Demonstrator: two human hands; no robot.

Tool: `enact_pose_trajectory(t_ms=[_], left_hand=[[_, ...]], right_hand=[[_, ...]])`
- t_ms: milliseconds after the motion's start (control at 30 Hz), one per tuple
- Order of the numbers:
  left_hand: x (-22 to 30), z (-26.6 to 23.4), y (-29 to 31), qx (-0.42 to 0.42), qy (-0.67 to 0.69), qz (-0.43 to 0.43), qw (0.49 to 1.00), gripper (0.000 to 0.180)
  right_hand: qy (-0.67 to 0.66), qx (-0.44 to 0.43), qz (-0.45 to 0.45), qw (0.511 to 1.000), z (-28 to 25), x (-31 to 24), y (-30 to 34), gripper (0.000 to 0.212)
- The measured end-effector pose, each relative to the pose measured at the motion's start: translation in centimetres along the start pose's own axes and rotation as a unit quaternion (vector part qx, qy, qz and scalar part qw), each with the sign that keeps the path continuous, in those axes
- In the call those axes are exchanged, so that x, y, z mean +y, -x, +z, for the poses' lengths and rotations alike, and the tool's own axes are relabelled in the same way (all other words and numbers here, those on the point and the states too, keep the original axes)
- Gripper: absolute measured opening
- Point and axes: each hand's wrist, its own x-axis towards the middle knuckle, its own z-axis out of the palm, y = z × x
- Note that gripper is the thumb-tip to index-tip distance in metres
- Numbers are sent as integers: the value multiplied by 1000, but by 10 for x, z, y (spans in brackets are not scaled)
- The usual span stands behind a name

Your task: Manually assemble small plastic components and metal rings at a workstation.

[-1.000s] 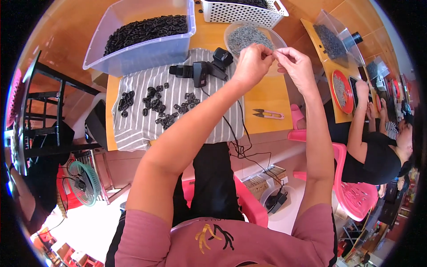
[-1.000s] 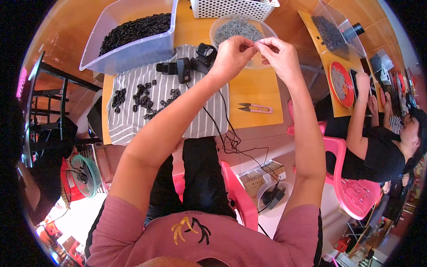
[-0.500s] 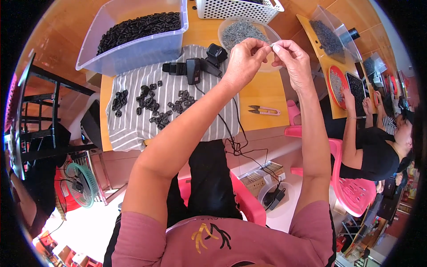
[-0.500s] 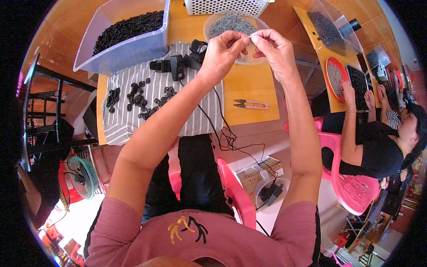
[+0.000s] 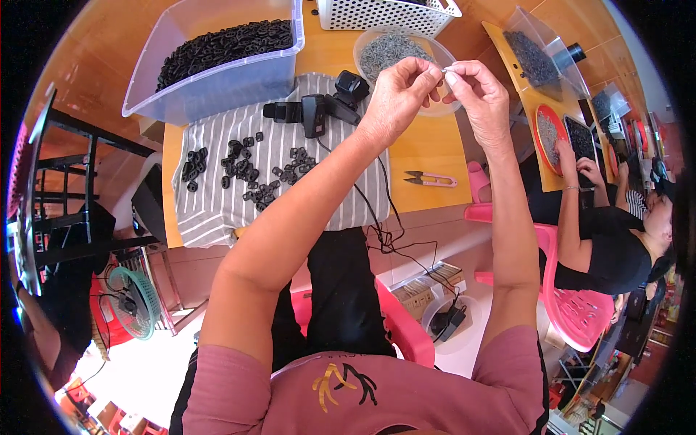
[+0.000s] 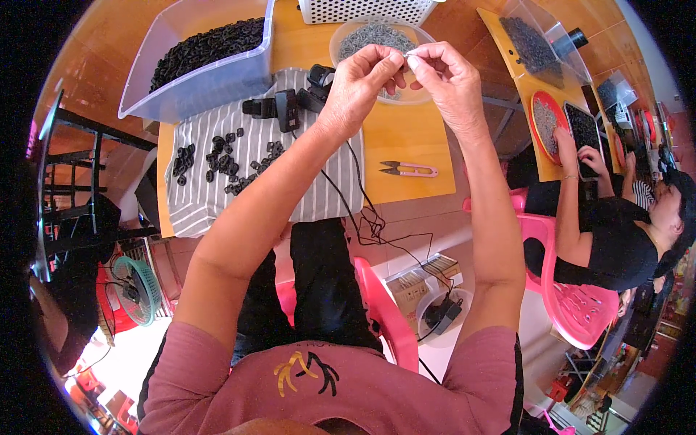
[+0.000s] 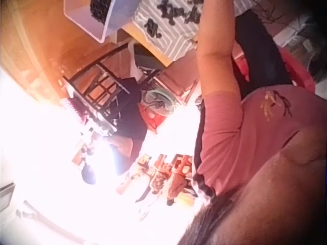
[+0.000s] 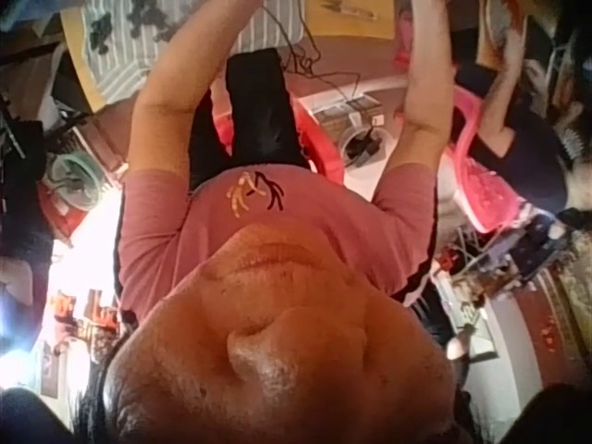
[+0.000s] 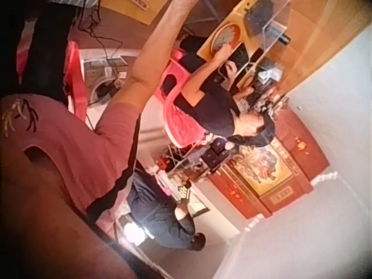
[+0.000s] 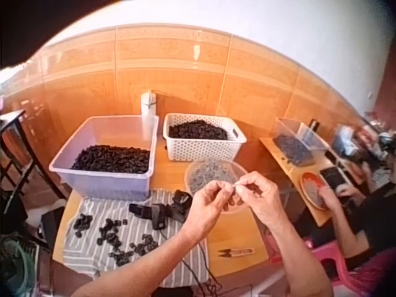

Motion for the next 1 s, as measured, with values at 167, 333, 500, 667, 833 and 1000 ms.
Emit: enact_pose_trajectory(t_ms=[167, 333, 500, 667, 833, 1000], left_hand=[[1, -1, -1, -13, 2, -20, 1000, 20], [2, -5, -2, -38, 40, -81, 995, 25], [4, -4, -7, -66, 2, -84, 994, 27], [-1, -2, -7, -14, -98, -32, 995, 23], [-4, -2, -4, 17, -240, 108, 965, 16], [-2, -5, -1, 28, -310, 135, 941, 16]], right_hand=[[42, 4, -33, 999, 1, -1, 0, 7], [61, -14, -61, 996, -1, 3, -2, 6], [68, -23, -23, 997, -5, 3, -5, 7], [50, 4, 12, 999, -4, 2, -7, 8], [18, -13, 78, 997, -9, 9, -6, 7], [16, -33, 112, 993, -8, 9, -5, 8]])
